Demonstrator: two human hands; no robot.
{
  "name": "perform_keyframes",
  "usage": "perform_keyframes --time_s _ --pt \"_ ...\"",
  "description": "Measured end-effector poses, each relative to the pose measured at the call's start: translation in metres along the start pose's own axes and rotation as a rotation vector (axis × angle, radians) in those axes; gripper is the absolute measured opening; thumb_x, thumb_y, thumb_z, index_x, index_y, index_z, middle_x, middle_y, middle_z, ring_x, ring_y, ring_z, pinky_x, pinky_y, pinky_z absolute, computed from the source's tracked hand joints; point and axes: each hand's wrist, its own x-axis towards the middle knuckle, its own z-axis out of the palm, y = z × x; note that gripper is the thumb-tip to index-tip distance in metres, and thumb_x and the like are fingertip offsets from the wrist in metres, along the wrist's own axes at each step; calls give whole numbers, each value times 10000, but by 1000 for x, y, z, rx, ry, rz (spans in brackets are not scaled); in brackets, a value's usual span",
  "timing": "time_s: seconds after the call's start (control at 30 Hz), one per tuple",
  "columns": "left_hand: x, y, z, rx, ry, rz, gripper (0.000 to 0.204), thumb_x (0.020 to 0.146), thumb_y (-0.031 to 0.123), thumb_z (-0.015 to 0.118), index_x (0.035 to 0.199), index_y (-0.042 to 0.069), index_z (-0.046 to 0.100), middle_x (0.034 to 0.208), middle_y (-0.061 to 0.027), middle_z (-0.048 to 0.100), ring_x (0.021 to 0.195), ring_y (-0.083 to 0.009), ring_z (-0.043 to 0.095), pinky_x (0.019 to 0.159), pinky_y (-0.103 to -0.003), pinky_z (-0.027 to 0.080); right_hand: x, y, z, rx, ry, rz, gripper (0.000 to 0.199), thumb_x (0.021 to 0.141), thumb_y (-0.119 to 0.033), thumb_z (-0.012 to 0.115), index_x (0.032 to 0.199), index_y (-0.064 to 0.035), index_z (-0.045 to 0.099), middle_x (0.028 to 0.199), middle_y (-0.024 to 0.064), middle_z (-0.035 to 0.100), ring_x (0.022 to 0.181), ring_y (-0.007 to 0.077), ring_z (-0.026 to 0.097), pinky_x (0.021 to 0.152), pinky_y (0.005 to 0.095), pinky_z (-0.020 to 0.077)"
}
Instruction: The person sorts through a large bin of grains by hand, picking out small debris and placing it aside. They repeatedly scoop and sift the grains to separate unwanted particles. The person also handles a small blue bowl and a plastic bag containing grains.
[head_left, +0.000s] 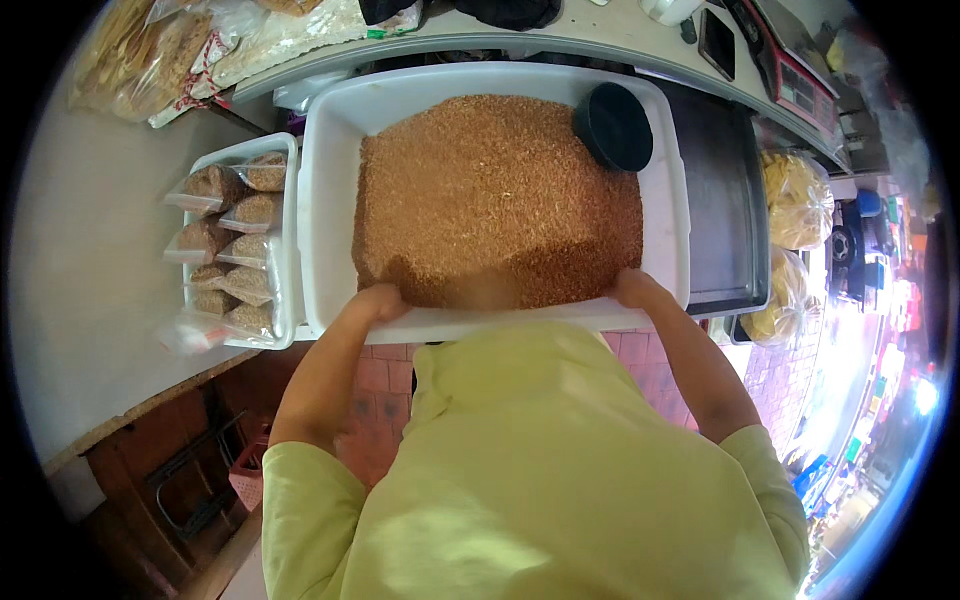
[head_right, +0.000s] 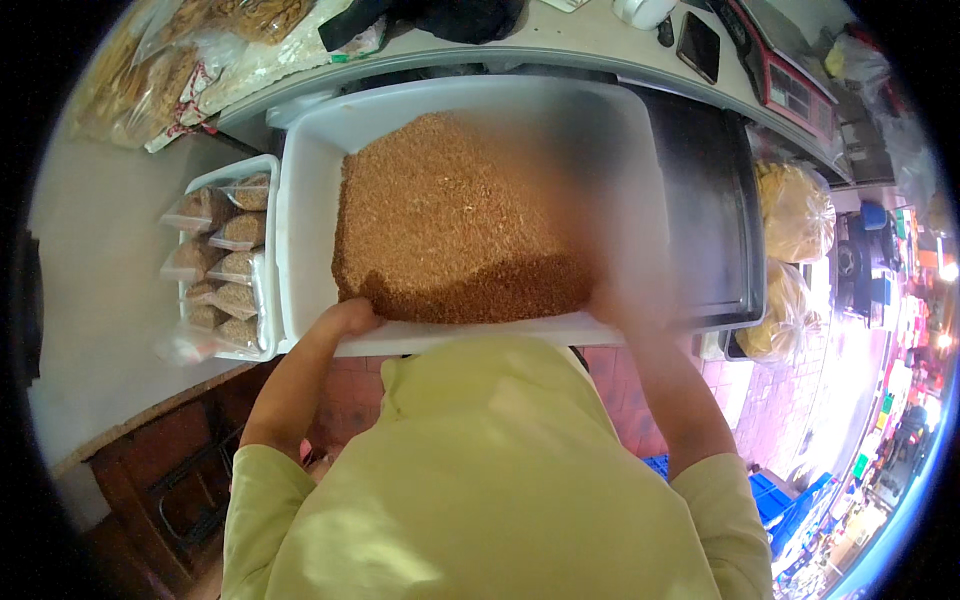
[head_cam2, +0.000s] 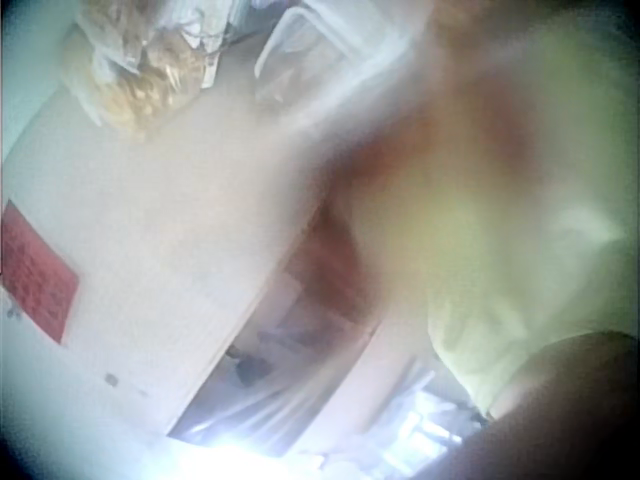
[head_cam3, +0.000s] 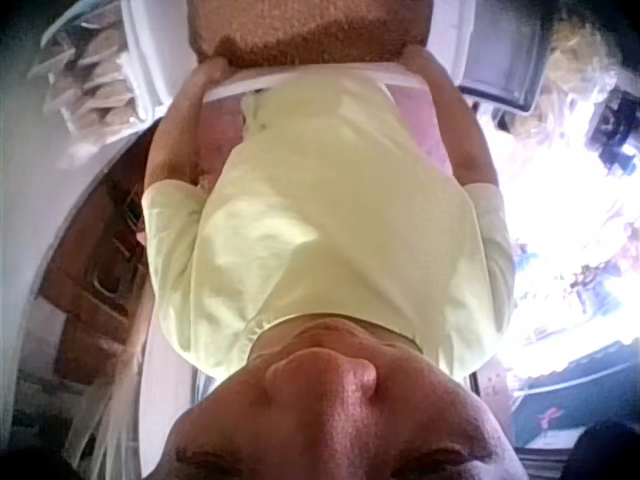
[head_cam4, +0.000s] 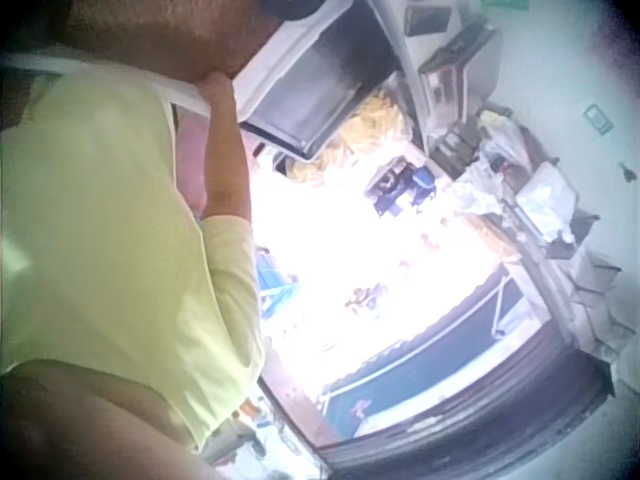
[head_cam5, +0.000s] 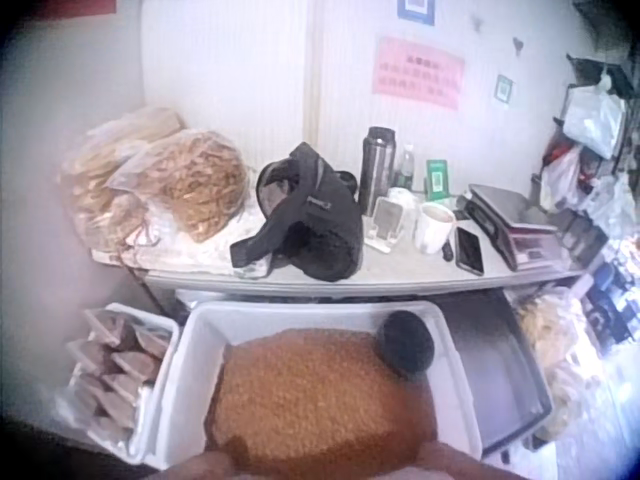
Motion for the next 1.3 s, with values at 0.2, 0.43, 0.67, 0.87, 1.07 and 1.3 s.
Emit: perform_keyframes --time_s 0.2,0.43,0.67,0.87,1.07,1.3 --pt "21 16 9 108 -8 136 394 834 358 530 941 17 696 1014 -203 651 953 -353 628 825 -418 484 10 -4 -17 -61 -216 -96 501 815 -436 573 836 52 685 908 276 637 907 401 622 808 450 487" --pt "-5 34 -3 60 57 51 362 821 333 550 964 32 688 1020 -195 652 961 -340 630 819 -423 490 -3 -23 -26 -40 -188 8 445 790 -376 620 907 49 679 956 276 632 920 382 629 810 449 496" --pt "-56 91 -31 -657 845 173 175 771 167 677 836 41 574 820 -142 644 792 -318 628 694 -406 484 -13 -53 -12 -1 299 49 175 768 -169 614 872 -39 668 882 203 657 903 353 633 797 454 500" --pt "-37 103 -29 -763 899 265 199 751 138 709 859 36 576 825 -138 624 741 -298 601 687 -385 489 -37 -80 -48 130 355 -70 147 780 -165 599 886 -90 668 889 168 664 893 345 628 786 463 492" --pt "-28 10 -15 -266 765 -67 176 785 149 655 921 38 642 909 -182 657 893 -342 633 767 -437 513 -44 -61 -61 11 114 194 211 807 -198 595 889 -15 660 909 211 661 922 362 628 805 453 499" --pt "-25 -19 -9 -34 439 -300 151 807 79 576 913 12 661 982 -173 670 949 -312 650 773 -412 529 -16 -12 -26 -78 -10 206 221 810 -166 572 881 19 670 956 241 653 939 366 632 809 433 512"
